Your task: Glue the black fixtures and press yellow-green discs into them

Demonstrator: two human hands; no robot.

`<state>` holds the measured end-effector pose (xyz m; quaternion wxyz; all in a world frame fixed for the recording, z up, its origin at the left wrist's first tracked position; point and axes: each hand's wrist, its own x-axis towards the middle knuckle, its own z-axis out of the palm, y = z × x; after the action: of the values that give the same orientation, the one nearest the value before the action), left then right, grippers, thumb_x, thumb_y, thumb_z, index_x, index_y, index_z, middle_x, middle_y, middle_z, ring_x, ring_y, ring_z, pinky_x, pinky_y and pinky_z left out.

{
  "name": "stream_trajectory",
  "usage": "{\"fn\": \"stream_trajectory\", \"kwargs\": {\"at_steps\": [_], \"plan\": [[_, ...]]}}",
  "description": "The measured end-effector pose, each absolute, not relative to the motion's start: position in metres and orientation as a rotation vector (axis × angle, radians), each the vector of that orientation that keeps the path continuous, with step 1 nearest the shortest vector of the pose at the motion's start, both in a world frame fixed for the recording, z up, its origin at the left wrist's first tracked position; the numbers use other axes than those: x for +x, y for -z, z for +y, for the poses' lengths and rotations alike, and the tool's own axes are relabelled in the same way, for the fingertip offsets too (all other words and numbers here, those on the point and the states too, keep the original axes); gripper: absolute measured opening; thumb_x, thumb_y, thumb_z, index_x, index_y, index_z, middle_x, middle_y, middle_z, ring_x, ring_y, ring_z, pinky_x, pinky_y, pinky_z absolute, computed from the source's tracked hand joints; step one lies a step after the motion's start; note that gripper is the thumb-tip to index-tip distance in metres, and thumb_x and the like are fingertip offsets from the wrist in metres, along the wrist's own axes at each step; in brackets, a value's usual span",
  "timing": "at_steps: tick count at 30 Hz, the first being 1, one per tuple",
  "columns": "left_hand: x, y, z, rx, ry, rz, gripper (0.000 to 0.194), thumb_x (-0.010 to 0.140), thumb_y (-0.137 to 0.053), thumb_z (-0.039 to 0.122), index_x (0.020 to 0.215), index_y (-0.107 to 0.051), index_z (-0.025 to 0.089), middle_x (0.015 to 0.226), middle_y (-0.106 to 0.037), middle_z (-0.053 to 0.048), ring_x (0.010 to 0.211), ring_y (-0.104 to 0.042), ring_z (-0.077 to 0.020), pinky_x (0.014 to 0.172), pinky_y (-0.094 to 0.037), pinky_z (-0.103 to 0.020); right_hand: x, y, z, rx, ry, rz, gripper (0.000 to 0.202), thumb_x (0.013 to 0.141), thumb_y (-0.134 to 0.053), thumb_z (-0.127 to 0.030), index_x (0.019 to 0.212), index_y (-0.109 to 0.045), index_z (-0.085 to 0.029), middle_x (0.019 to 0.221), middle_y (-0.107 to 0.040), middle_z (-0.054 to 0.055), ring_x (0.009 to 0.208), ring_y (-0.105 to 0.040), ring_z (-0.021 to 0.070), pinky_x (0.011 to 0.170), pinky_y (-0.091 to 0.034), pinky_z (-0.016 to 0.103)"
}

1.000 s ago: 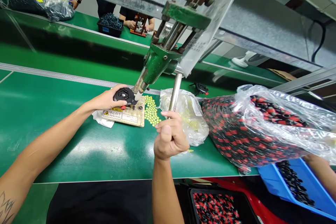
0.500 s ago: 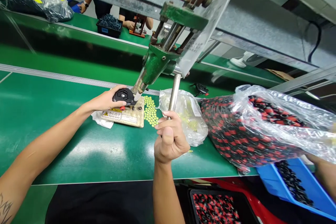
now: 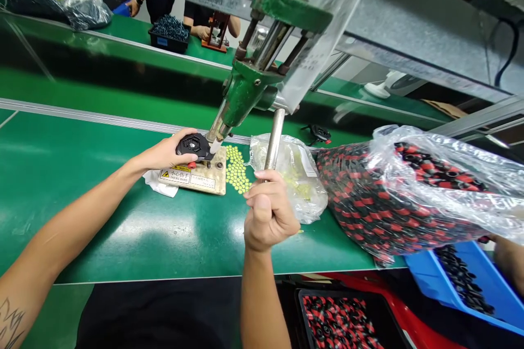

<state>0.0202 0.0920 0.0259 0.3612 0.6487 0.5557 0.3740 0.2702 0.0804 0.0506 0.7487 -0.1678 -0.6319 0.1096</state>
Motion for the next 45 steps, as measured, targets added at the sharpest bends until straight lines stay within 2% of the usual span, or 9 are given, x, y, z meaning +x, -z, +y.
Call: {"fn": "stream_trajectory", "kwargs": {"at_steps": [2, 6, 10, 13, 19, 29, 32, 37, 45], "plan": [[0.020, -0.025, 0.092, 1.683, -0.978, 1.428, 0.079, 0.082, -0.076, 0.047, 0.151, -0.047, 0.021, 0.140, -0.068, -0.012, 0.125, -0.066, -0.0316, 0.108, -0.050, -0.044, 0.270, -0.043, 0.081, -0.374, -0.254, -1.378, 0.036, 0.094, -0.059, -0.022, 0.058, -0.054, -0.021, 0.051, -0.052, -0.003, 0.057, -0.052, 0.0169, 0.073, -0.049, 0.042], [0.020, -0.024, 0.093, 1.682, -0.978, 1.424, 0.078, 0.082, -0.076, 0.047, 0.150, -0.048, 0.021, 0.139, -0.068, -0.012, 0.123, -0.067, -0.0314, 0.106, -0.051, -0.043, 0.270, -0.061, 0.072, -0.410, -0.309, -1.333, 0.037, 0.093, -0.058, -0.019, 0.056, -0.052, -0.020, 0.050, -0.049, -0.002, 0.063, -0.055, 0.0192, 0.068, -0.045, 0.038], [0.020, -0.024, 0.092, 1.688, -0.987, 1.409, 0.080, 0.082, -0.075, 0.048, 0.151, -0.047, 0.020, 0.139, -0.068, -0.012, 0.125, -0.066, -0.0312, 0.107, -0.051, -0.042, 0.268, -0.081, 0.067, -0.383, -0.343, -1.312, 0.037, 0.095, -0.053, -0.017, 0.058, -0.050, -0.021, 0.051, -0.047, -0.002, 0.054, -0.048, 0.0160, 0.067, -0.045, 0.038], [0.021, -0.026, 0.091, 1.684, -0.986, 1.414, 0.079, 0.083, -0.074, 0.048, 0.152, -0.047, 0.020, 0.141, -0.067, -0.012, 0.125, -0.065, -0.0309, 0.107, -0.050, -0.042, 0.267, -0.070, 0.074, -0.325, -0.251, -1.323, 0.036, 0.095, -0.056, -0.018, 0.059, -0.051, -0.021, 0.052, -0.048, -0.003, 0.052, -0.045, 0.0145, 0.069, -0.046, 0.039], [0.022, -0.030, 0.090, 1.673, -0.962, 1.441, 0.079, 0.081, -0.074, 0.047, 0.151, -0.048, 0.021, 0.137, -0.069, -0.012, 0.121, -0.067, -0.0314, 0.102, -0.052, -0.042, 0.271, -0.040, 0.083, -0.342, -0.227, -1.394, 0.036, 0.096, -0.058, -0.020, 0.060, -0.054, -0.020, 0.053, -0.051, -0.003, 0.057, -0.051, 0.0165, 0.074, -0.049, 0.042], [0.019, -0.026, 0.089, 1.703, -0.967, 1.433, 0.077, 0.083, -0.072, 0.049, 0.150, -0.048, 0.021, 0.138, -0.069, -0.012, 0.122, -0.068, -0.0313, 0.103, -0.052, -0.041, 0.269, -0.074, 0.067, -0.358, -0.377, -1.314, 0.035, 0.096, -0.058, -0.019, 0.061, -0.056, -0.020, 0.055, -0.053, -0.001, 0.060, -0.053, 0.0174, 0.070, -0.048, 0.039], [0.019, -0.025, 0.090, 1.704, -0.981, 1.427, 0.078, 0.083, -0.073, 0.049, 0.151, -0.047, 0.020, 0.140, -0.068, -0.013, 0.124, -0.067, -0.0313, 0.105, -0.051, -0.042, 0.271, -0.065, 0.072, -0.322, -0.327, -1.335, 0.036, 0.096, -0.059, -0.022, 0.060, -0.055, -0.020, 0.054, -0.052, -0.002, 0.058, -0.052, 0.0170, 0.070, -0.048, 0.039], [0.020, -0.024, 0.089, 1.676, -0.992, 1.418, 0.079, 0.082, -0.076, 0.048, 0.151, -0.047, 0.021, 0.135, -0.071, -0.011, 0.122, -0.068, -0.0309, 0.106, -0.051, -0.043, 0.274, -0.049, 0.076, -0.364, -0.314, -1.414, 0.037, 0.097, -0.062, -0.025, 0.060, -0.057, -0.020, 0.056, -0.056, -0.003, 0.061, -0.055, 0.0174, 0.079, -0.050, 0.044], [0.021, -0.027, 0.088, 1.666, -0.992, 1.411, 0.078, 0.083, -0.076, 0.046, 0.151, -0.048, 0.019, 0.134, -0.072, -0.012, 0.121, -0.069, -0.0309, 0.104, -0.053, -0.041, 0.266, -0.072, 0.072, -0.287, -0.305, -1.298, 0.036, 0.094, -0.058, -0.018, 0.059, -0.053, -0.020, 0.053, -0.049, -0.003, 0.052, -0.046, 0.0145, 0.072, -0.048, 0.040]]}}
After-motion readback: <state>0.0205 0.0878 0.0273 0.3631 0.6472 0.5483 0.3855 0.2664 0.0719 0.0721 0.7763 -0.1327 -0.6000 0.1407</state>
